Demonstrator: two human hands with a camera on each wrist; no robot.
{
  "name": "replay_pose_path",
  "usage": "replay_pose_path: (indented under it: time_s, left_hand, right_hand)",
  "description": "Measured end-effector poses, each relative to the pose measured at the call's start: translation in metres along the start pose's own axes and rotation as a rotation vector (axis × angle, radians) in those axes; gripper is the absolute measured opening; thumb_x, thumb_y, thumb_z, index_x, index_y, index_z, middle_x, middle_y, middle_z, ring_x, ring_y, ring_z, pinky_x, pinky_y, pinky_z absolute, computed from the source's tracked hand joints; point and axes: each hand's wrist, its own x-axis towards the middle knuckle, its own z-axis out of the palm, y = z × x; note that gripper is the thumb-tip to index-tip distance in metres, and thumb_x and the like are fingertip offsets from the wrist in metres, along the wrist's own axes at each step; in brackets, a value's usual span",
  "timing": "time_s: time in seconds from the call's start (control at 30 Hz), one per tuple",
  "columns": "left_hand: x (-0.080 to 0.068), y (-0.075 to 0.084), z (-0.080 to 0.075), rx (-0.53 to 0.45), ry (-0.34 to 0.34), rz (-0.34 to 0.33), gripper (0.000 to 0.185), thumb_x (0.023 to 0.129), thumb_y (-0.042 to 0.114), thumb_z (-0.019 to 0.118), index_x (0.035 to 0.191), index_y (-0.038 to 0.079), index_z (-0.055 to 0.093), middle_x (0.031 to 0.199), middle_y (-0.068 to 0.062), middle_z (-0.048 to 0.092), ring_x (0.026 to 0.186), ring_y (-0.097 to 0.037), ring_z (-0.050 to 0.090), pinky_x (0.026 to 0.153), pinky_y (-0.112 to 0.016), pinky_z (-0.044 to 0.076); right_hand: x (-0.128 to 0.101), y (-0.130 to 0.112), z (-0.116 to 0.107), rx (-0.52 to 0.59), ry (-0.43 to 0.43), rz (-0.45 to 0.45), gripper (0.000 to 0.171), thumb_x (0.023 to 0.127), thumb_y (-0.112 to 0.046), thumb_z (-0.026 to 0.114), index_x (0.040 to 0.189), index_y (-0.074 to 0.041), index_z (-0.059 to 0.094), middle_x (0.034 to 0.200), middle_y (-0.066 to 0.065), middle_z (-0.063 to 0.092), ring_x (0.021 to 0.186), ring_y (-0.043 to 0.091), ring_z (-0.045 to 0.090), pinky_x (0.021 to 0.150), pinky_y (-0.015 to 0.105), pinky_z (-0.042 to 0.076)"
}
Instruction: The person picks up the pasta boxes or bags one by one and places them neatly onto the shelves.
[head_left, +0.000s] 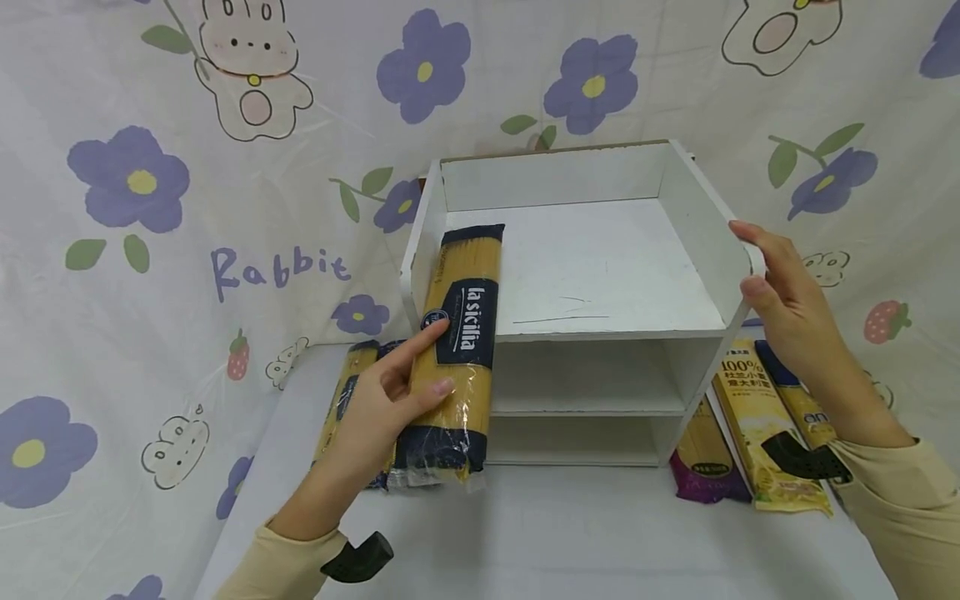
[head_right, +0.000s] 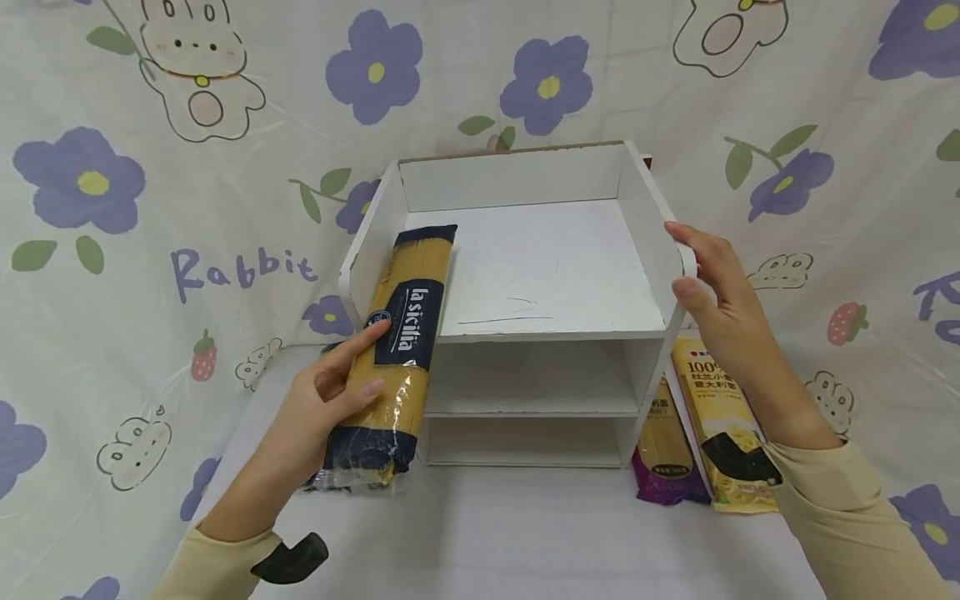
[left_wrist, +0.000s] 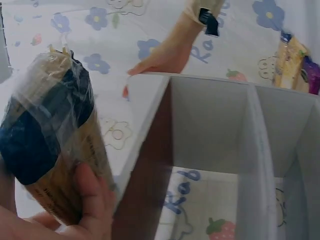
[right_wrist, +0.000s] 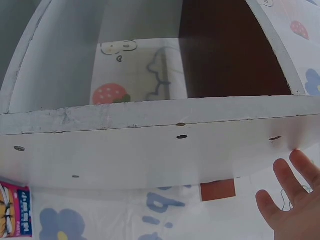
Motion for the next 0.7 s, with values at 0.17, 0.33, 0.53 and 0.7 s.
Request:
replay_pose_path:
  time_s: [0.17, 0.33, 0.53, 0.7]
  left_hand:
    - [-0.003, 0.01, -0.005, -0.062, -0.087, -0.078, 0.059, 0.098, 0.026, 0.055, 0.152, 0.035, 0.036, 0.156, -0.004, 0.032, 0.128, -0.024, 0.047, 0.095, -0.033, 0.053]
    - [-0.006, 0.009, -0.007, -0.069, -0.143, -0.059, 0.067, 0.094, 0.024, 0.061, 0.154, 0.031, 0.032, 0.158, -0.006, 0.028, 0.129, -0.024, 0.046, 0.097, -0.031, 0.053]
    - [-0.014, 0.007, -0.009, -0.107, -0.252, -0.007, 0.084, 0.085, 0.014, 0.074, 0.156, 0.023, 0.03, 0.16, -0.009, 0.023, 0.13, -0.019, 0.048, 0.1, -0.025, 0.052]
    - [-0.022, 0.01, -0.01, -0.13, -0.317, -0.005, 0.103, 0.075, 0.002, 0.082, 0.158, 0.026, 0.024, 0.161, -0.008, 0.02, 0.13, -0.019, 0.049, 0.1, -0.027, 0.053]
  right_hand:
    - [0.0, -0.001, 0.0, 0.003, -0.002, 0.006, 0.052, 0.103, -0.01, 0.044, 0.154, -0.018, 0.035, 0.144, -0.019, 0.039, 0.112, -0.006, 0.051, 0.085, 0.002, 0.042]
    - [0.0, -0.002, 0.0, -0.01, -0.002, 0.033, 0.052, 0.103, -0.011, 0.044, 0.154, -0.02, 0.035, 0.145, -0.021, 0.038, 0.111, -0.005, 0.05, 0.084, 0.002, 0.042]
    - [-0.001, -0.001, 0.0, -0.005, 0.0, 0.049, 0.052, 0.104, -0.013, 0.044, 0.154, -0.023, 0.035, 0.146, -0.019, 0.039, 0.112, -0.005, 0.05, 0.083, 0.001, 0.042]
    - [-0.001, 0.002, 0.0, 0.011, -0.007, -0.015, 0.051, 0.104, -0.012, 0.043, 0.154, -0.017, 0.034, 0.145, -0.017, 0.039, 0.114, -0.004, 0.05, 0.085, 0.002, 0.042]
